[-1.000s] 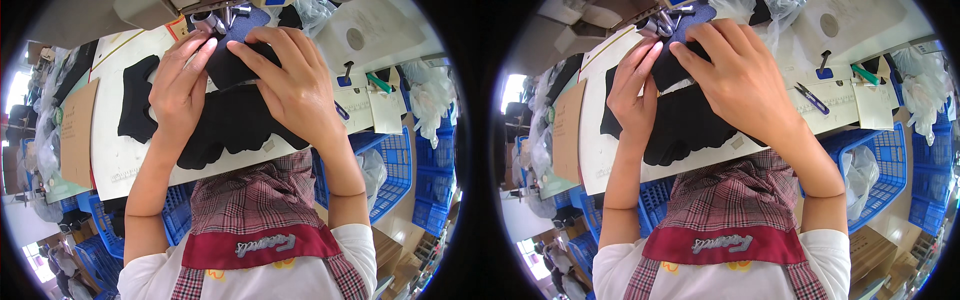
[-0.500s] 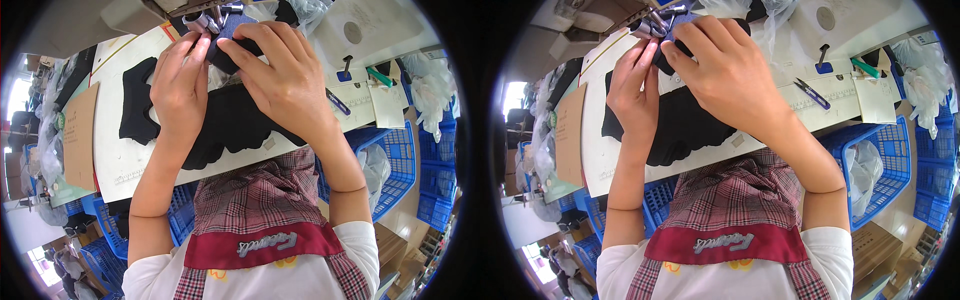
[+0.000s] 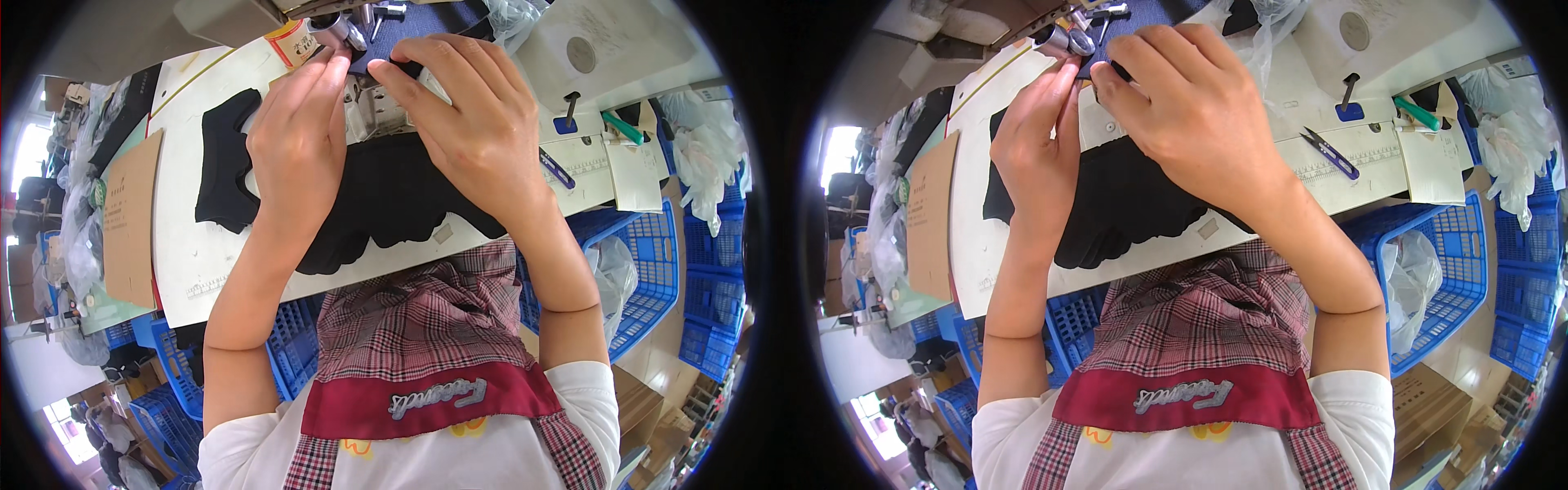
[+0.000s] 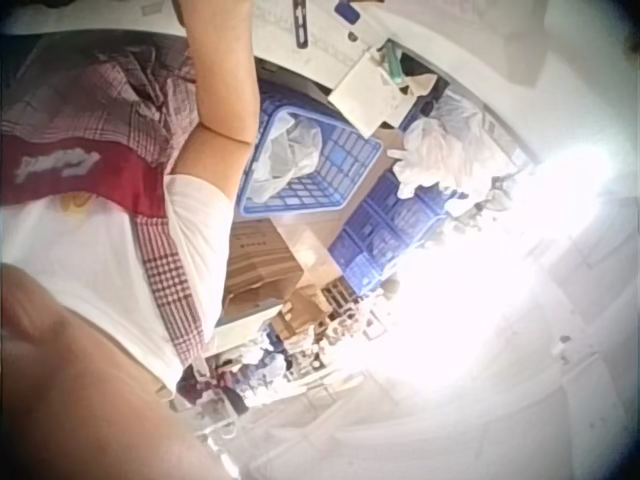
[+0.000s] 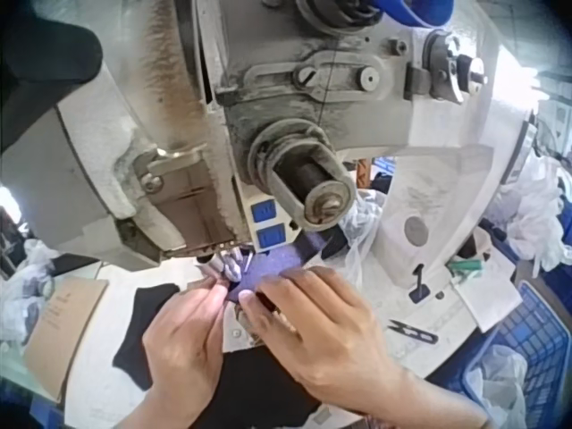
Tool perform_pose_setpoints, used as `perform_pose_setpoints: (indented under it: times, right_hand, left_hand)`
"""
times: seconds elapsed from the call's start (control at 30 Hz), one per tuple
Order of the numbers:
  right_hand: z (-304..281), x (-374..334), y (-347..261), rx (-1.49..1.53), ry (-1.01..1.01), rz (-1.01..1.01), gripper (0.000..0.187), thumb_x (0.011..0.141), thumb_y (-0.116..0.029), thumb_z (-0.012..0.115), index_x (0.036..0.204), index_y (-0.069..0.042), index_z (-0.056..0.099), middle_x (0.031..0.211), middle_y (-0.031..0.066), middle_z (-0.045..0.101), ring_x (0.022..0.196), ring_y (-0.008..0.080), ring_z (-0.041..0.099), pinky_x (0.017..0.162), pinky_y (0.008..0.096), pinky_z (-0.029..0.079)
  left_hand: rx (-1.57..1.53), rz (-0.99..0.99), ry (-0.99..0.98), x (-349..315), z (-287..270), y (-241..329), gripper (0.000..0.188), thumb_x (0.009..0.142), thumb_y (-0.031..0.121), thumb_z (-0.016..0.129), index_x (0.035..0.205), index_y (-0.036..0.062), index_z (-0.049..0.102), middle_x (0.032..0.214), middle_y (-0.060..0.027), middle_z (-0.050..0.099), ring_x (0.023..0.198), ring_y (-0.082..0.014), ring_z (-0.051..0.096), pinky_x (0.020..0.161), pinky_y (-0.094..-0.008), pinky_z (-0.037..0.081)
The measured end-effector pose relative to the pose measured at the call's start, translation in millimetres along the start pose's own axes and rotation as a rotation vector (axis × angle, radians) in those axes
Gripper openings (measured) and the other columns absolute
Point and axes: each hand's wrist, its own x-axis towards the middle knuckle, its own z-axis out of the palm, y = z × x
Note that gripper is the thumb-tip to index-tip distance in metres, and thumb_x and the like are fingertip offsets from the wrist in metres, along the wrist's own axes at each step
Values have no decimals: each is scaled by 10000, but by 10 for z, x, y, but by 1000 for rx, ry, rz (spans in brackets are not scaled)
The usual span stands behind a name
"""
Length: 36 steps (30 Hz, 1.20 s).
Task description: The person operates an industrial sewing machine to stitch black fabric pieces, likely gloves, in a repetitive assembly-line process. They guide the fabric under the needle, align the edges, and move the material through the machine to create seams.
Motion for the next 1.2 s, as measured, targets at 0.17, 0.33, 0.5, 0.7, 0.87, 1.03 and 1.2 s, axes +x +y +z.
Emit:
perform_pose_setpoints:
  times: [0.17, 0.33, 0.5, 0.7, 0.87, 1.03, 1.2]
  right_hand:
    - [13, 11, 35, -9, 9, 21, 225, 736, -98, 695, 947, -20, 699, 961, 50, 654, 900, 212, 653, 756, 335, 498]
    - [119, -16, 122, 54, 59, 51, 227, 739, -84, 694, 955, -17, 697, 973, 59, 662, 907, 208, 664, 773, 333, 523]
    - [72, 63, 79, 96, 20, 112, 173, 794, -44, 727, 965, -42, 704, 1022, 43, 699, 899, 230, 689, 753, 333, 553]
    - [110, 10, 77, 113, 51, 136, 172, 789, -37, 730, 958, -31, 702, 1020, 52, 700, 898, 239, 693, 751, 337, 553]
    - [98, -7, 69, 139, 54, 133, 179, 793, -25, 722, 972, -22, 706, 1032, 61, 698, 916, 248, 693, 768, 343, 553]
    - [79, -25, 80, 124, 25, 119, 229, 777, -29, 713, 1005, -11, 694, 1049, 72, 678, 937, 248, 676, 804, 350, 545]
    - [15, -53, 29, 186, 34, 244, 262, 809, -26, 718, 1070, -28, 697, 1116, 82, 674, 958, 274, 676, 802, 357, 542]
  left_hand:
    - [8, -12, -12, 37, 32, -20, 246, 819, 0, 707, 1062, 16, 669, 913, -132, 678, 804, -325, 671, 691, -384, 550]
    - [63, -97, -107, 129, 29, -9, 166, 813, 10, 683, 978, -7, 690, 895, -139, 687, 795, -321, 669, 690, -399, 543]
    - [102, -181, -167, 181, 32, -17, 128, 811, 10, 649, 923, -22, 701, 899, -147, 698, 809, -316, 673, 715, -386, 547]
    - [-127, -313, -63, 143, 15, -10, 110, 885, 55, 644, 941, -21, 702, 898, -119, 711, 797, -249, 682, 738, -348, 543]
    - [-242, -586, -187, -140, -206, -53, 278, 997, 194, 587, 865, -14, 715, 846, -107, 704, 711, -205, 623, 694, -312, 496]
    - [-658, -1087, -380, 18, -66, -170, 570, 1008, 510, 505, 894, -8, 715, 901, -117, 712, 960, -210, 592, 909, -368, 411]
    - [-1375, -1440, 30, 152, 358, -560, 249, 1000, 249, 552, 1089, 26, 618, 1060, -121, 674, 1017, -222, 620, 916, -386, 476]
